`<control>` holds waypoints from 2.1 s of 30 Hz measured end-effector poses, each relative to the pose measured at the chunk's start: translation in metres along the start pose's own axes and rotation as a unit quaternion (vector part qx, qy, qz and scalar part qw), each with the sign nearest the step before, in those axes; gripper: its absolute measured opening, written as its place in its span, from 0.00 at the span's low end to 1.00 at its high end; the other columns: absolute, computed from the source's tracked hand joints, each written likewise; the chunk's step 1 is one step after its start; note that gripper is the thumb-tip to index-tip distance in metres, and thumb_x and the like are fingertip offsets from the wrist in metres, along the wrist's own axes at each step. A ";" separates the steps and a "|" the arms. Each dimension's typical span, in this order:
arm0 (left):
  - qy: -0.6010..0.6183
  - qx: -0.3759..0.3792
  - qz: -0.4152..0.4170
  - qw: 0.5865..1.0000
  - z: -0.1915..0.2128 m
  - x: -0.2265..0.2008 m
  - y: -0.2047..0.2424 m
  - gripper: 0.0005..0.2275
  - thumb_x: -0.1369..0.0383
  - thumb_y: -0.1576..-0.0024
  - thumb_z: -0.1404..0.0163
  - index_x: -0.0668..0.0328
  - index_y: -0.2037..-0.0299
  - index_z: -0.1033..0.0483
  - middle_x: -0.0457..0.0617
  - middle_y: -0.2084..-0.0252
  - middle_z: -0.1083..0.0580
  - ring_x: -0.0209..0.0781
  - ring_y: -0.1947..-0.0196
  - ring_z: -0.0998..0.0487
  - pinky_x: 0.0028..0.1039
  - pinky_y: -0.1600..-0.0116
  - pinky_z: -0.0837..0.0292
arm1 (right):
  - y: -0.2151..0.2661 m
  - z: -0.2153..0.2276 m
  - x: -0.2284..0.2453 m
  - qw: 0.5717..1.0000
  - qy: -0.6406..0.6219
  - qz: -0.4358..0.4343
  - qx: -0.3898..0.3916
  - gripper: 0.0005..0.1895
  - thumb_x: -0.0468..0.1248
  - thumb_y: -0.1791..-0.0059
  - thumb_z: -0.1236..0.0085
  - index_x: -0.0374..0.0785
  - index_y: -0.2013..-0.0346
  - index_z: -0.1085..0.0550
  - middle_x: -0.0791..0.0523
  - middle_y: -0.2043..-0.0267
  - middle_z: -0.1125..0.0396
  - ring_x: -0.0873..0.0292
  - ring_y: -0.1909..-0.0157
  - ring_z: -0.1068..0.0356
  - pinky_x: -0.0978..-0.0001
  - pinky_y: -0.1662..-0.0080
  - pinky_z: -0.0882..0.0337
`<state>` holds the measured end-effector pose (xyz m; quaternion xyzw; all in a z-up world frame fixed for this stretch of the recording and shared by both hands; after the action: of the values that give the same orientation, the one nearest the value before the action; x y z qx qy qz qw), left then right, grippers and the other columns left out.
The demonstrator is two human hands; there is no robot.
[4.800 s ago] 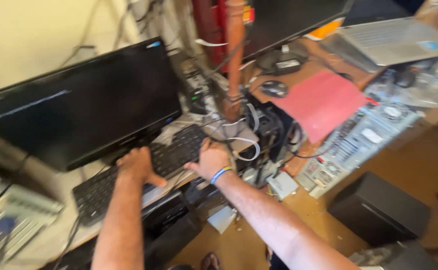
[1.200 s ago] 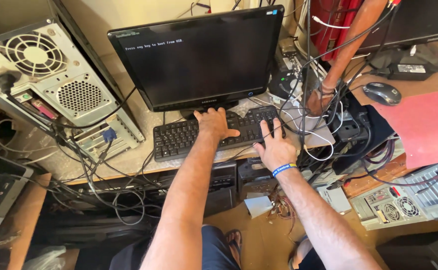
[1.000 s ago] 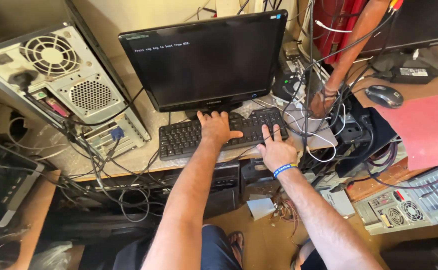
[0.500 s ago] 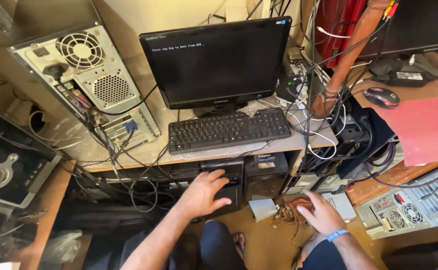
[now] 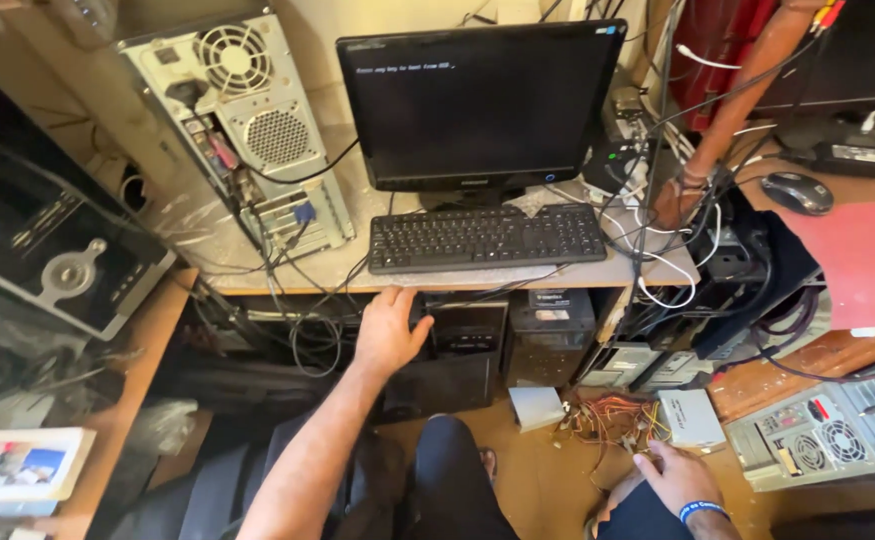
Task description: Connecting cables to a PC and navigating BIOS and OS menus to troubleshoot software errors.
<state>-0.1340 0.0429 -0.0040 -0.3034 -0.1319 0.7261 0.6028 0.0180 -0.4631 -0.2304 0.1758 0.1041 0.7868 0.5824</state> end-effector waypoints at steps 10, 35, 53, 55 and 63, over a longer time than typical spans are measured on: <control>-0.086 0.001 -0.001 0.996 -0.018 0.006 0.011 0.30 0.59 0.52 0.38 0.63 0.41 0.32 0.61 0.45 0.31 0.62 0.45 0.30 0.50 0.41 0.35 | 0.016 0.007 -0.014 0.998 -0.045 -0.040 -0.013 0.26 0.62 0.52 0.54 0.61 0.44 0.24 0.63 0.42 0.25 0.55 0.41 0.25 0.65 0.39 0.27; -0.174 0.092 0.054 0.979 -0.028 0.009 -0.001 0.39 0.44 0.52 0.42 0.62 0.35 0.36 0.57 0.39 0.33 0.58 0.37 0.34 0.54 0.33 0.42 | 0.022 0.017 0.009 0.999 -0.035 -0.029 -0.011 0.20 0.59 0.50 0.55 0.64 0.50 0.23 0.64 0.48 0.22 0.57 0.49 0.22 0.65 0.47 0.24; -0.178 0.135 0.066 0.972 -0.030 0.008 -0.004 0.41 0.42 0.50 0.44 0.63 0.33 0.38 0.59 0.37 0.34 0.59 0.35 0.35 0.55 0.32 0.44 | 0.023 0.019 0.012 0.998 -0.046 -0.034 -0.003 0.21 0.59 0.50 0.56 0.64 0.48 0.23 0.63 0.47 0.22 0.56 0.48 0.22 0.64 0.46 0.23; -0.178 0.141 0.068 0.971 -0.028 0.007 -0.004 0.40 0.42 0.49 0.45 0.64 0.32 0.38 0.59 0.37 0.34 0.60 0.35 0.36 0.55 0.32 0.44 | 0.024 0.020 0.012 0.998 -0.047 -0.036 -0.005 0.21 0.59 0.51 0.55 0.64 0.48 0.23 0.64 0.46 0.22 0.56 0.47 0.22 0.65 0.45 0.24; -0.182 0.152 0.069 0.969 -0.033 0.010 -0.004 0.41 0.42 0.49 0.46 0.64 0.32 0.39 0.59 0.36 0.35 0.59 0.34 0.37 0.56 0.32 0.45 | 0.021 0.019 0.010 0.998 -0.046 -0.040 -0.013 0.21 0.60 0.51 0.55 0.65 0.48 0.23 0.64 0.47 0.22 0.57 0.47 0.22 0.65 0.45 0.23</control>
<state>-0.1122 0.0474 -0.0305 -0.0798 -0.1062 0.8203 0.5563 0.0046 -0.4603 -0.2036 0.2001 0.0740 0.7554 0.6195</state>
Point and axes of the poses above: each hand's wrist, its own y-axis away from the middle knuckle, its own z-axis out of the back of the hand, x = y × z, the point moved 7 cm from there along -y, towards the middle knuckle
